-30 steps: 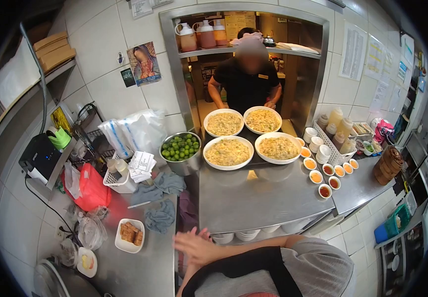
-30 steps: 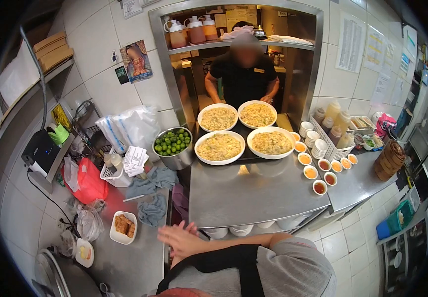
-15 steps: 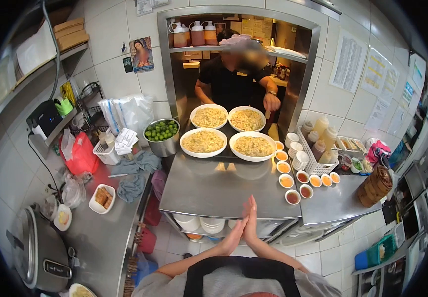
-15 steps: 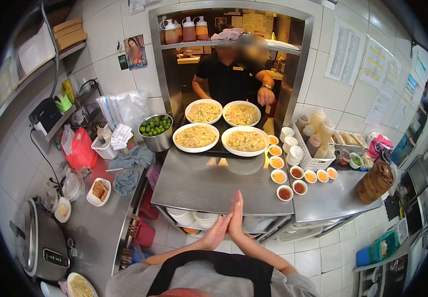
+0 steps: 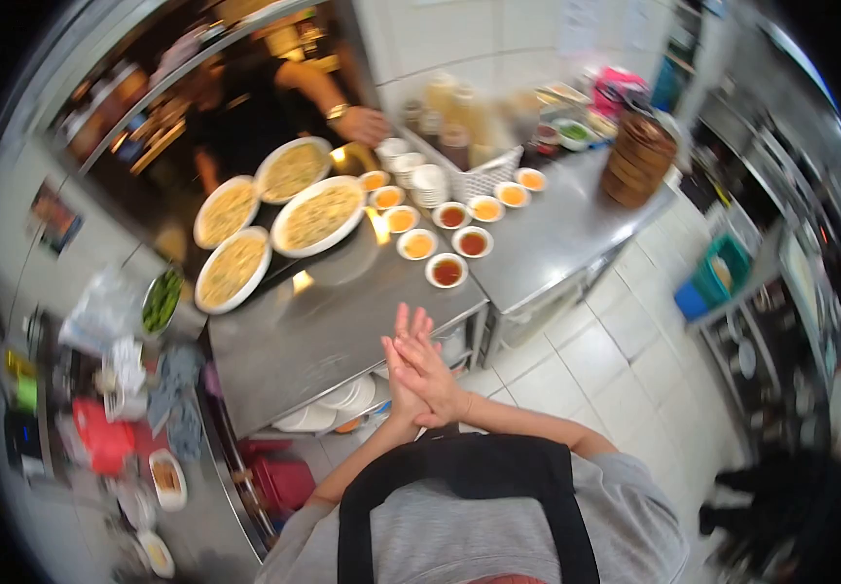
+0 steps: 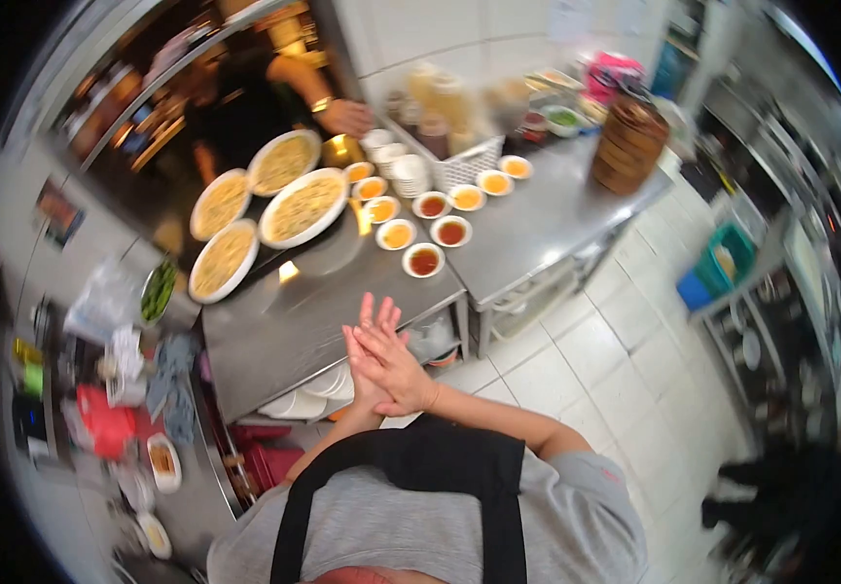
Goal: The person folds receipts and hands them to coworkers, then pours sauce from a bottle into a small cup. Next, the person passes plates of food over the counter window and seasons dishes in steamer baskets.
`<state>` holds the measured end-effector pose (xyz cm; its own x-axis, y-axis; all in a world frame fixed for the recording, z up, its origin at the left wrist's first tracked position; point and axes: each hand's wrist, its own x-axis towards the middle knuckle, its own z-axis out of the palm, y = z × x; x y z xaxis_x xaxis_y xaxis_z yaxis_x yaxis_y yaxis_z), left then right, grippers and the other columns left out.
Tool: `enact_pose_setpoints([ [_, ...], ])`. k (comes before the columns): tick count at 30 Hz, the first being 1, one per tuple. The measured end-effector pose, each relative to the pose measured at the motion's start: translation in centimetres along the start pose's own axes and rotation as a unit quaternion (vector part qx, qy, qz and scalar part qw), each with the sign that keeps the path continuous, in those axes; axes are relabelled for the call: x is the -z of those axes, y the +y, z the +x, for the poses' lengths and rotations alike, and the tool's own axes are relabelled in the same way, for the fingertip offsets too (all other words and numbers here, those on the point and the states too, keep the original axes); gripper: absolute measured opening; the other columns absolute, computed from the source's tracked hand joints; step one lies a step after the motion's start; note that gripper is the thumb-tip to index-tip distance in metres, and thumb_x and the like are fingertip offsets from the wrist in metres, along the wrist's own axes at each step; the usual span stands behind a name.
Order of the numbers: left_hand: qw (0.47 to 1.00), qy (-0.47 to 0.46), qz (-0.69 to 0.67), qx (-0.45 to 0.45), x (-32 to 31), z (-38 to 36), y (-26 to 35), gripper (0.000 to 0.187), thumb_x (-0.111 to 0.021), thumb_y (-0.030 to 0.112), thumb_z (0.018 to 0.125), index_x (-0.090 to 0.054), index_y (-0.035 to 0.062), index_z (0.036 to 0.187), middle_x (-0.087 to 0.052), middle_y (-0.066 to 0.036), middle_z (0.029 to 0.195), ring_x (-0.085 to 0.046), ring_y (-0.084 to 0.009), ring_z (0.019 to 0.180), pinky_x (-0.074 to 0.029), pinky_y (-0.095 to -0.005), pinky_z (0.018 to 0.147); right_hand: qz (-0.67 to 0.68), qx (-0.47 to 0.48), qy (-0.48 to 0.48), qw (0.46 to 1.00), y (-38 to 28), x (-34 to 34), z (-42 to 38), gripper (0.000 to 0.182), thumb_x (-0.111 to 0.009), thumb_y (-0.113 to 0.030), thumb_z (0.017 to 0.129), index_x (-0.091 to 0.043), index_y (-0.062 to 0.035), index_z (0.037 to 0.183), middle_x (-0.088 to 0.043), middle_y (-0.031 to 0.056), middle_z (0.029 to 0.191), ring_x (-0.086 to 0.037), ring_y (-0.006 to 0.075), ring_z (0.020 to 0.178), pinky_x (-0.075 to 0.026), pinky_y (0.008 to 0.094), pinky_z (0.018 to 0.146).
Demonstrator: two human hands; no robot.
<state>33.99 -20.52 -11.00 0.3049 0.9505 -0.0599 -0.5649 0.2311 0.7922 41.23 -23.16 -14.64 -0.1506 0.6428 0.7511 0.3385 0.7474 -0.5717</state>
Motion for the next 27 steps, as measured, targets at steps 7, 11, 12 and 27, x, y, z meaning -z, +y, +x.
enact_pose_setpoints([
  [7, 0.918, -0.311, 0.041, 0.241, -1.1, 2.2, 1.6, 0.065, -0.036, 0.047, 0.089, -0.023, 0.0037, 0.136, -0.038, -0.017, 0.133, -0.039, -0.0221, 0.122, -0.033, -0.0354, 0.099, -0.292, -0.215, 0.145, 0.920, 8.0, 12.6, -4.6, 0.063, -0.060, -0.017, 0.074, -0.036, -0.0082, 0.132, -0.024, 0.0182, 0.141, -0.021, 0.0343, 0.131, -0.014, 0.0444, 0.107],
  [11, 0.917, -0.308, 0.078, 0.240, -0.8, 5.4, 1.8, 0.060, -0.044, 0.041, 0.088, -0.029, 0.0026, 0.132, -0.047, -0.017, 0.124, -0.049, -0.0206, 0.112, -0.039, -0.0337, 0.093, -0.164, -0.397, 0.510, 0.745, 14.0, 23.8, -11.7, 0.045, -0.052, -0.015, 0.084, -0.040, -0.0021, 0.126, -0.046, 0.0167, 0.122, -0.040, 0.0289, 0.115, -0.027, 0.0368, 0.101],
  [12, 0.917, -0.291, 0.102, 0.254, -0.5, 5.9, 1.6, 0.057, -0.045, 0.038, 0.088, -0.032, 0.0023, 0.130, -0.050, -0.016, 0.120, -0.051, -0.0201, 0.109, -0.040, -0.0330, 0.092, -0.309, -0.407, 0.493, 0.704, 21.5, 27.5, -19.8, 0.040, -0.051, -0.016, 0.085, -0.045, -0.0017, 0.122, -0.049, 0.0119, 0.122, -0.047, 0.0222, 0.110, -0.037, 0.0338, 0.092],
  [27, 0.971, 0.100, 0.147, 0.159, -3.4, 5.0, -5.8, 0.037, -0.045, 0.031, 0.092, -0.044, 0.0119, 0.123, -0.053, -0.006, 0.116, -0.053, -0.0152, 0.101, -0.042, -0.0287, 0.084, -0.168, -0.641, 0.347, 0.663, 51.4, 41.3, -16.1, 0.043, -0.057, -0.026, 0.081, -0.046, -0.0056, 0.117, -0.058, 0.0120, 0.098, -0.056, 0.0261, 0.077, -0.048, 0.0398, 0.063],
])
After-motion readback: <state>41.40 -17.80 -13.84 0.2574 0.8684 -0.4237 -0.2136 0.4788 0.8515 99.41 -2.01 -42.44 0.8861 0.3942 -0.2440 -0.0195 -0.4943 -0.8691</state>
